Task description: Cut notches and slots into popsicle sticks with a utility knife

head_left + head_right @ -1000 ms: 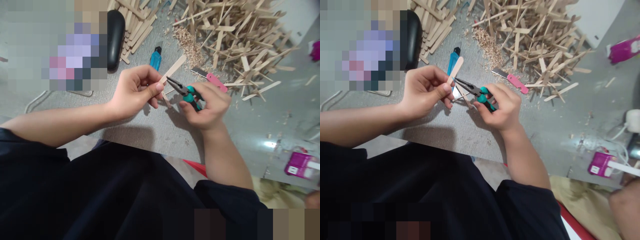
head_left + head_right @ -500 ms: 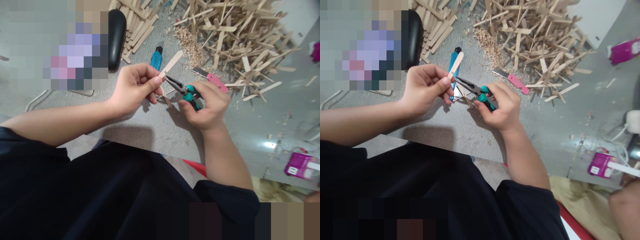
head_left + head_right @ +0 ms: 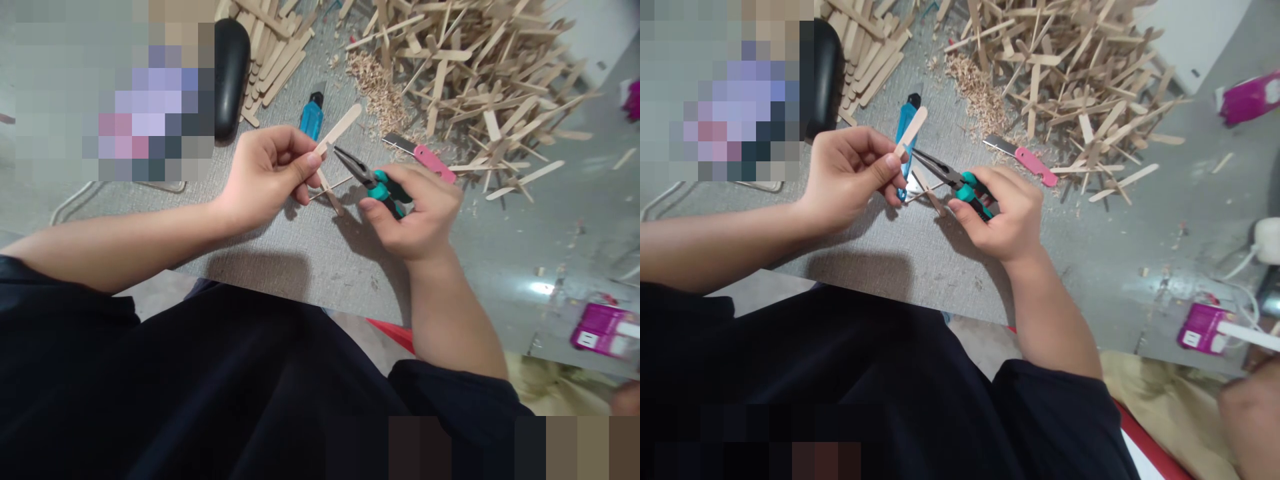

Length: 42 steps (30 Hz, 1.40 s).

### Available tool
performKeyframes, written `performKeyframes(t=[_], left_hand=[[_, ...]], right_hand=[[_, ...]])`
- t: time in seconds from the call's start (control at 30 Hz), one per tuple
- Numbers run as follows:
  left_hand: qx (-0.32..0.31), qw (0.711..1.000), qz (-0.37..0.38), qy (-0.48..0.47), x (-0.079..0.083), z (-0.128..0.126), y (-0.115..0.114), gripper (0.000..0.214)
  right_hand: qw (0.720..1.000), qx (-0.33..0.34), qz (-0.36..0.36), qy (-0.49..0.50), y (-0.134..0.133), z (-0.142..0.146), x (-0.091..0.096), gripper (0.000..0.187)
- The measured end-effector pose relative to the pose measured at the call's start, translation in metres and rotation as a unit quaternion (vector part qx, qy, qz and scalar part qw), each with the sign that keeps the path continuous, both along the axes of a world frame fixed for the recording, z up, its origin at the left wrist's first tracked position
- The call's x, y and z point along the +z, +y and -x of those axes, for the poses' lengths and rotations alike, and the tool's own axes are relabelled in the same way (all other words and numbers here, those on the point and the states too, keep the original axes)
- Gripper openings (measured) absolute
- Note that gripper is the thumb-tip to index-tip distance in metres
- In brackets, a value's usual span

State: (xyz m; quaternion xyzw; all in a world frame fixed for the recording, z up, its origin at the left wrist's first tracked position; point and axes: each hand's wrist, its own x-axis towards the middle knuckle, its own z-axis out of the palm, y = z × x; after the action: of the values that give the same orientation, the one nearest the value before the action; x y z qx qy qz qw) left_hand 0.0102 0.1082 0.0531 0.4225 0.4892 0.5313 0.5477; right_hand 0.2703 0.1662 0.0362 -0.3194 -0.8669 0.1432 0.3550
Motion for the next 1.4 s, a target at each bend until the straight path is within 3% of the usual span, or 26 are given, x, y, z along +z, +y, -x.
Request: performKeyframes(t=[0.37,0.93,1.4], left_hand=[[-0.001,0.999,-0.042,0.01,-0.002,-0.001,0.0,0.032],[0.006,1.0,-0.013,0.02,0.007,-0.004,-0.005,0.021],[-0.003,1.0,-0.017,-0.024,0.007,-0.005,-0.005,0.016]], right_hand=[[0.995,0.032,0.09,0.039,-0.002,-0.002,0.001,0.025],[0.979,-0.002,0.2,0.031,-0.006,-0.002,0.001,0.039],[0.974,0.006,0.224,0.038,-0.007,-0.001,0.0,0.042]])
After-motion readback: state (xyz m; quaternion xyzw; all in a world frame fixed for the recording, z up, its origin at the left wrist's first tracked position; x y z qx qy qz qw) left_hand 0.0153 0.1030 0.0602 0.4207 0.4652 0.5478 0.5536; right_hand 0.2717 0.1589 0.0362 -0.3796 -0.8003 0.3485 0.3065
